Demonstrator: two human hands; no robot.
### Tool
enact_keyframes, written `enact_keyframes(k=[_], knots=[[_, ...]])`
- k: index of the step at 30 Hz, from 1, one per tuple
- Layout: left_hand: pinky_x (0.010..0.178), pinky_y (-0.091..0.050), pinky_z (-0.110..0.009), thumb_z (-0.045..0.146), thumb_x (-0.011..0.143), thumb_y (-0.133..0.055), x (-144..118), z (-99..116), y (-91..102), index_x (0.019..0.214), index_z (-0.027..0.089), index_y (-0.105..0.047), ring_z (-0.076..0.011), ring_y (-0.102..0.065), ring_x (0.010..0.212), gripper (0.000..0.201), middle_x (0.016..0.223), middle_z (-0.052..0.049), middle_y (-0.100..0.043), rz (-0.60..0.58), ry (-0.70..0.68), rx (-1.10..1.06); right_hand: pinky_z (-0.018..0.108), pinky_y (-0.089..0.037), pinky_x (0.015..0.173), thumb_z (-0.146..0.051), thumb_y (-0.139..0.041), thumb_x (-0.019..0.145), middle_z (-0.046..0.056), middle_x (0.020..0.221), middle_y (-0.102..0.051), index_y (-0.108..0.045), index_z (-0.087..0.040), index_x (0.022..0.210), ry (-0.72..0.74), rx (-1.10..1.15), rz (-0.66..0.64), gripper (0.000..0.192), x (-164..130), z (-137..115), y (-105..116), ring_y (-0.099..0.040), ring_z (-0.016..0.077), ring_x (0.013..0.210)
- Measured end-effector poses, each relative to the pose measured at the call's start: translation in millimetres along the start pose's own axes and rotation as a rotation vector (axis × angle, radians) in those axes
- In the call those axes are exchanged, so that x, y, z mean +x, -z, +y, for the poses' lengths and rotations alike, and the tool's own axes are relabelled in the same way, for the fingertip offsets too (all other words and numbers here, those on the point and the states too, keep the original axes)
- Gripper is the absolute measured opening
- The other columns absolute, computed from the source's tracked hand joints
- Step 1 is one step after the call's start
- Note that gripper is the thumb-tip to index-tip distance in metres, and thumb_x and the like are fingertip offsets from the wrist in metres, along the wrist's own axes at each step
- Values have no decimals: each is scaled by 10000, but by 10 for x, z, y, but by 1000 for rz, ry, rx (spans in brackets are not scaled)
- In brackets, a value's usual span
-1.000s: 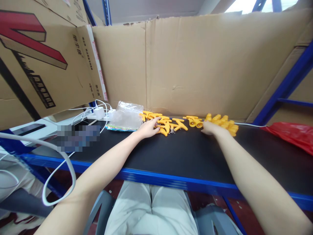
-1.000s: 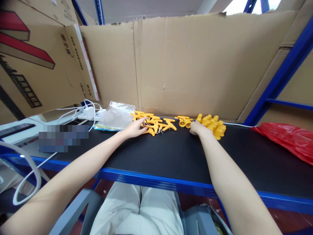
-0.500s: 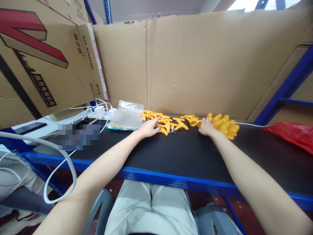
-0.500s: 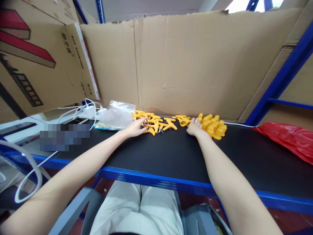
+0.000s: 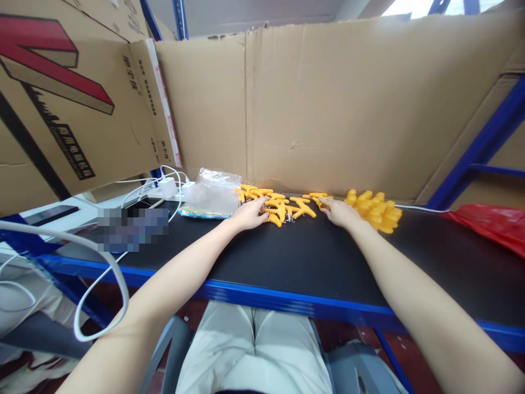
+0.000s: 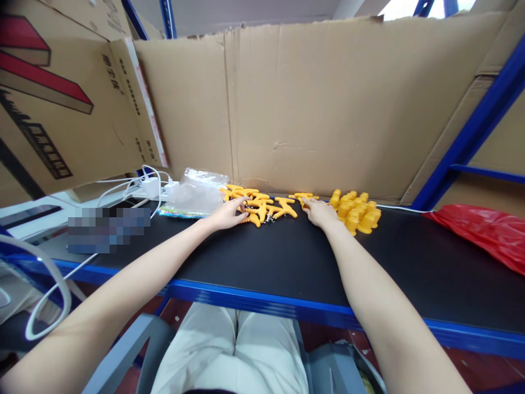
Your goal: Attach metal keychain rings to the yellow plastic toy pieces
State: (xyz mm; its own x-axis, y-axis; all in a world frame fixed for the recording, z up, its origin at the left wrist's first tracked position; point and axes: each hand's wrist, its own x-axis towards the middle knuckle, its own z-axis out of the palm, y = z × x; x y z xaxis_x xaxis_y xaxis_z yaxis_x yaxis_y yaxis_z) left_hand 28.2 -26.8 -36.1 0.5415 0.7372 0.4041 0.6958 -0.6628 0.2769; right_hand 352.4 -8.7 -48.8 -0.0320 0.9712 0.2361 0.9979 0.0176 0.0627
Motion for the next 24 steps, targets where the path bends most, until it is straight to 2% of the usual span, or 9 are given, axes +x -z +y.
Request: enact_keyframes(k=[5,12,18,21,24], knots=[[856,-479,-356,321,822,-484,1,3,0,1326,178,-416,-223,-599,970,528,1063,-77,-629,2,3,0,376,-386,1003,-271,-385,905,95,1426,-429,-381,-184,1428,-32,-23,1,530,-12,-60,22,-486,254,1223],[863,-479,-358,314,823,-485,-5,10,10,1309,186,-431,-220,-600,978,505,1084,-75,-628,1,2,6,409,-418,942,-264,-376,889,120,1397,-455,-398,-187,1406,-101,-58,-13,523,-70,-171,100,-517,288,1169],[875,-475,-362,314,821,-492,-7,24,14,1304,180,-439,-225,-600,990,504,1080,-77,-629,-4,6,-2,407,-428,911,-271,-372,889,158,1293,-536,-482,-148,1322,-109,-56,1,463,-59,-165,94,-560,279,1091],[885,-470,-358,313,821,-492,-3,25,15,1310,176,-432,-222,-597,995,511,1077,-75,-629,-5,9,-2,439,-387,965,-281,-366,895,175,1335,-496,-493,-124,1312,-62,-93,48,463,-27,-125,9,-495,292,1176],[871,-472,-353,318,822,-487,-2,21,17,1315,176,-427,-219,-599,982,517,1069,-74,-630,-5,8,4,488,-302,1037,-309,-366,907,166,1444,-374,-433,-143,1374,-58,-114,82,500,-6,-88,-83,-332,312,1320]])
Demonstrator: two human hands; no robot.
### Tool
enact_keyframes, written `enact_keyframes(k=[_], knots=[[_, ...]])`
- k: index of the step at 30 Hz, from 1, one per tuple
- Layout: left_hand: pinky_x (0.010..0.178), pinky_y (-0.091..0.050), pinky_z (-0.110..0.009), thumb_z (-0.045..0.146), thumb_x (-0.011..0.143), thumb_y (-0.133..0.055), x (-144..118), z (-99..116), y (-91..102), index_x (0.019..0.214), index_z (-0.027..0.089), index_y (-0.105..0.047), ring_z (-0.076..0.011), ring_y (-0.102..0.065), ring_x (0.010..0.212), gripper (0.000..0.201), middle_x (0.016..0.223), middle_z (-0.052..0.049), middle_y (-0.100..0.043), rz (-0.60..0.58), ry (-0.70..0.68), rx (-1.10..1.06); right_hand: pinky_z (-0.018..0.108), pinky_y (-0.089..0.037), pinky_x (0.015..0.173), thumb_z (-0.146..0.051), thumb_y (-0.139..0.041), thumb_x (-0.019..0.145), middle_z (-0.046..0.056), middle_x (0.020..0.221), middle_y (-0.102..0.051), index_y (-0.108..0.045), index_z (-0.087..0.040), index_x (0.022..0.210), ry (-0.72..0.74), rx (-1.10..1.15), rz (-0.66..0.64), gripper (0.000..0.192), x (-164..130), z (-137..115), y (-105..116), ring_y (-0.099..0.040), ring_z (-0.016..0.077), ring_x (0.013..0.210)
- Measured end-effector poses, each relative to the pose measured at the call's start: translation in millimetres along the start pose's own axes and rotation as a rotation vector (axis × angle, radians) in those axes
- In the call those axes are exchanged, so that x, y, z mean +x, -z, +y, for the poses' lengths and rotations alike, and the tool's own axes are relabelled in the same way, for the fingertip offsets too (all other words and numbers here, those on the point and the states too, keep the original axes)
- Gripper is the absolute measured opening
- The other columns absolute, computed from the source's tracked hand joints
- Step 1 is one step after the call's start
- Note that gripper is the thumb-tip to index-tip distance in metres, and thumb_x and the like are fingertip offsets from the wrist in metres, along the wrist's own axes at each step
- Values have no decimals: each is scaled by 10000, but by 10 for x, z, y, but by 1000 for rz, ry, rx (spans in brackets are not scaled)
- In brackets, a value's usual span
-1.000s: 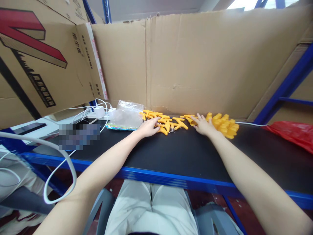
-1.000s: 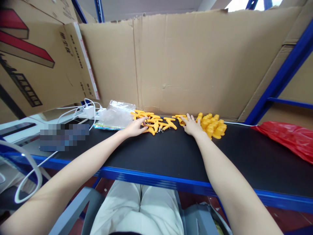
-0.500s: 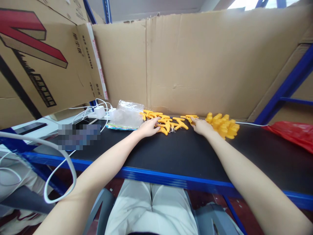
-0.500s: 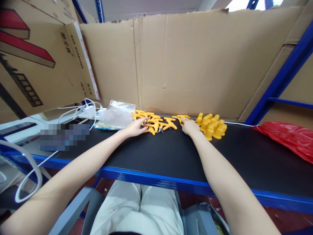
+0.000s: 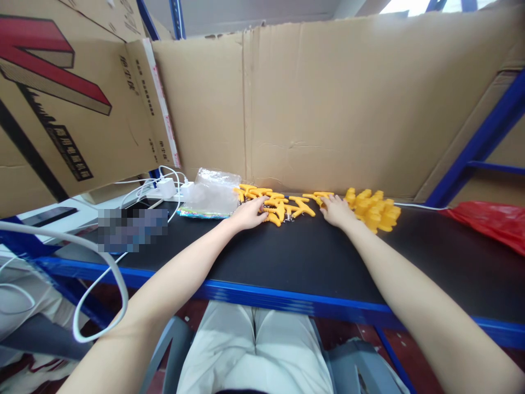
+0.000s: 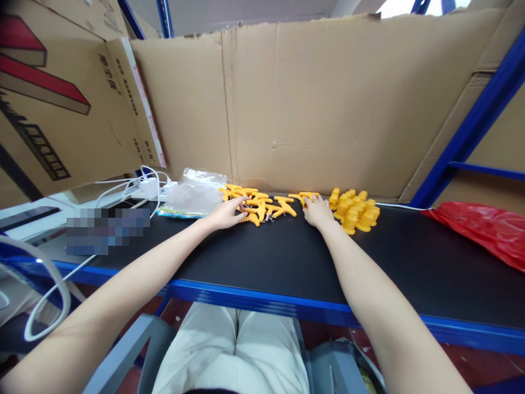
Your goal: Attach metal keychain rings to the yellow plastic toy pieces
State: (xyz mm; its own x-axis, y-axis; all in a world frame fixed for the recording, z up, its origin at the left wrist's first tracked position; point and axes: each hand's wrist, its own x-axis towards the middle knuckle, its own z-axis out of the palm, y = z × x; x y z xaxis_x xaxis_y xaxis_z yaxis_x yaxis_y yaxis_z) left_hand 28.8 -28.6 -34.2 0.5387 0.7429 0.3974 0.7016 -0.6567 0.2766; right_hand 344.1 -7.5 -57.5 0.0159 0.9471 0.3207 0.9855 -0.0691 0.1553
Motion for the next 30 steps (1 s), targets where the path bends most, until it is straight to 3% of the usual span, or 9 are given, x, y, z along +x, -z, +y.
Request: enact_keyframes(k=[3,7,17,23,27,30], knots=[[863,-473,-350,320,821,-484,-2,-1,1,1313,175,-428,-218,-600,971,516,1060,-72,-630,1,-6,2,518,-257,1055,-327,-301,938,108,1485,-328,-398,-217,1407,-1,16,0,492,2,18,-40,-262,316,1359],[864,-472,-344,319,821,-484,-4,3,5,1314,184,-427,-215,-599,977,514,1082,-70,-628,-6,-2,0,548,-249,1048,-282,-247,951,69,1452,-395,-471,-234,1346,10,35,-23,457,1,27,-10,-299,302,1340],[867,-476,-351,318,821,-489,-4,-4,2,1321,176,-422,-220,-600,984,524,1062,-76,-633,-1,-8,-4,561,-231,1049,-251,-286,940,81,1409,-446,-505,-222,1301,-30,59,-36,423,6,-1,38,-319,266,1331],[874,-477,-360,313,821,-490,4,-15,-4,1278,168,-469,-224,-597,990,480,1078,-84,-627,-3,-9,5,577,-204,1066,-299,-313,936,116,1444,-394,-459,-193,1355,-70,41,-53,456,-34,-26,68,-270,270,1362],[880,-477,-373,300,820,-492,5,-5,-1,1171,158,-558,-227,-595,988,385,1097,-94,-617,-9,-10,32,598,-162,1071,-347,-371,914,97,1501,-299,-375,-217,1415,-78,15,-115,518,-51,5,196,-197,286,1393],[865,-485,-381,303,819,-501,0,15,13,1103,165,-603,-229,-599,969,331,1103,-97,-604,-19,-1,48,589,-241,1035,-366,-415,884,135,1432,-406,-465,-185,1350,-115,16,-69,502,-46,123,401,-331,316,1327]])
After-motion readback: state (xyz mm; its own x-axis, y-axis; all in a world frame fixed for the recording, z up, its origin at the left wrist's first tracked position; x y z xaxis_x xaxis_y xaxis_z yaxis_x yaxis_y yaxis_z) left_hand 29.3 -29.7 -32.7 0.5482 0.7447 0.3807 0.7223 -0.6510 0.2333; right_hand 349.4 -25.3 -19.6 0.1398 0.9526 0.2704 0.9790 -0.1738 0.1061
